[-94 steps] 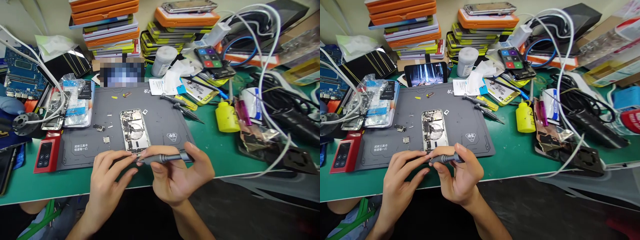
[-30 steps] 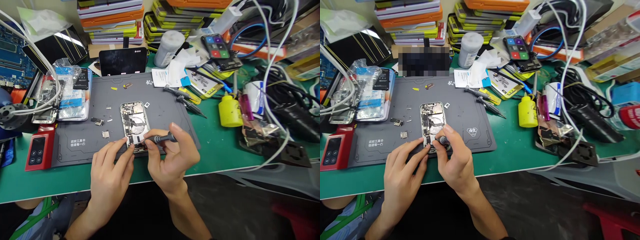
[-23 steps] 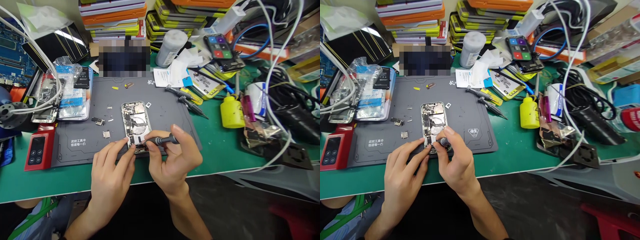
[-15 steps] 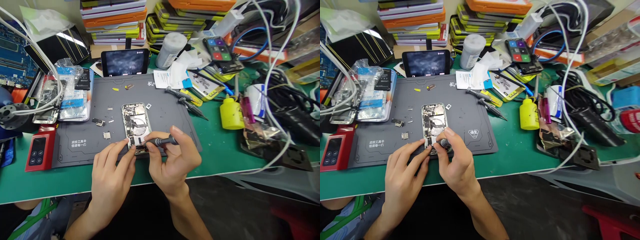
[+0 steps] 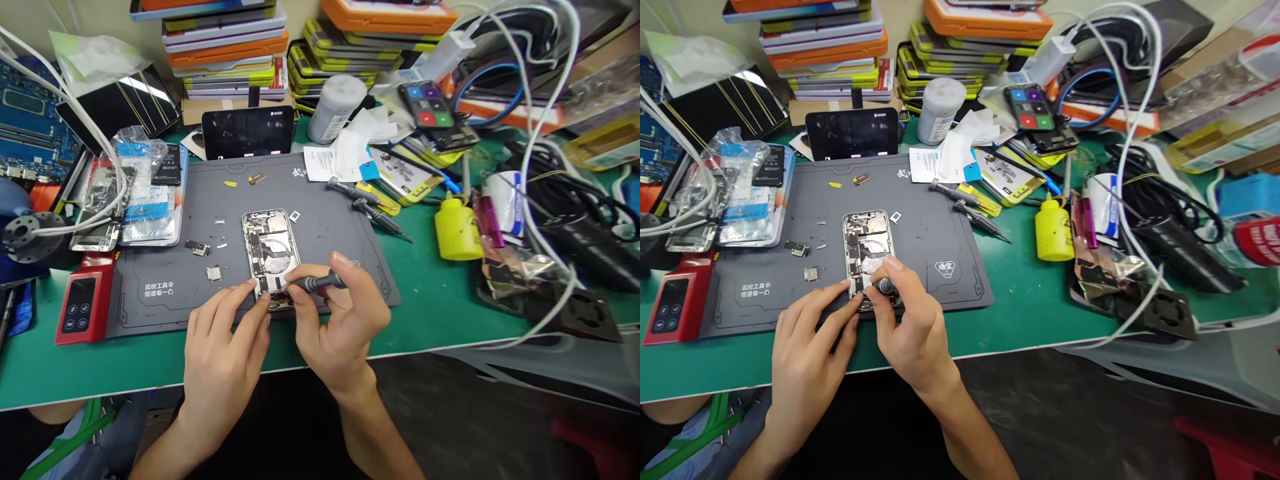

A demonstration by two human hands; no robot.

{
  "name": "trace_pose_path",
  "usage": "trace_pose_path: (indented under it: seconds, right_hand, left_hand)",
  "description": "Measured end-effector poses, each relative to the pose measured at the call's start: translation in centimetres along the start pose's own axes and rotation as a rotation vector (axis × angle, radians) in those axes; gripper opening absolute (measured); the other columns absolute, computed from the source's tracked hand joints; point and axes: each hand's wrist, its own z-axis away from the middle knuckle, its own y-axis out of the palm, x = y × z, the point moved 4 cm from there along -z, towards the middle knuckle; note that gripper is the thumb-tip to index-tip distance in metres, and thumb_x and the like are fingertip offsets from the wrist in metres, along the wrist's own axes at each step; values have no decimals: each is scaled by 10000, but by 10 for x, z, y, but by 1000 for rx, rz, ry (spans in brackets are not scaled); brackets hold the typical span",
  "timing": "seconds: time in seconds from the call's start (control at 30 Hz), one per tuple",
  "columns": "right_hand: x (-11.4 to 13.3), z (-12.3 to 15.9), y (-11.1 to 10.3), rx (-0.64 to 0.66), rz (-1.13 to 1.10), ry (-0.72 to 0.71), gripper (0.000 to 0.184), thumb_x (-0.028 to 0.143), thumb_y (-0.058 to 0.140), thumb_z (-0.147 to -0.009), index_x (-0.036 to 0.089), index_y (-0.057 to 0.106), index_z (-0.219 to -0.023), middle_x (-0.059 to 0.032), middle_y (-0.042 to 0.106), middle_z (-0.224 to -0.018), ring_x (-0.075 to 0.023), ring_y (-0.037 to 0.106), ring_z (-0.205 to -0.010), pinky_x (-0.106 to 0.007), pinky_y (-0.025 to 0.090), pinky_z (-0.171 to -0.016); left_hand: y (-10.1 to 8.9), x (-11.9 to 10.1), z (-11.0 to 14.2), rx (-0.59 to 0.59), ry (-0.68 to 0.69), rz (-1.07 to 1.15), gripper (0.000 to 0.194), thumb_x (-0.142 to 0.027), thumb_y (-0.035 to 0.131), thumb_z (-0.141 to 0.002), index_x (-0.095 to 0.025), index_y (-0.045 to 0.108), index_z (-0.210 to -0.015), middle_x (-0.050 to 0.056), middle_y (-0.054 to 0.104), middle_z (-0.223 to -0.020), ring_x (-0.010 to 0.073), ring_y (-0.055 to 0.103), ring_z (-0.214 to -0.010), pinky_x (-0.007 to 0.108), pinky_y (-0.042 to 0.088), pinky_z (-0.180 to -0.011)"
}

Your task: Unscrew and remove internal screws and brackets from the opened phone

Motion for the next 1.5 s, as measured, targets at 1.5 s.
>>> trace_pose_path:
  seconds: [1.5]
  right_hand:
    - [-3, -4, -29, -174, -38, 226, 506, 253, 554, -1127, 296, 421, -1613, -40, 704, -1008, -166, 674, -714, -312, 627, -613]
  left_hand:
    - [2, 4, -1, -53, 45, -72, 248, -133, 706, -1042, -204, 746, -1276, 103, 768, -1325, 286, 686, -1174, 410, 501, -962]
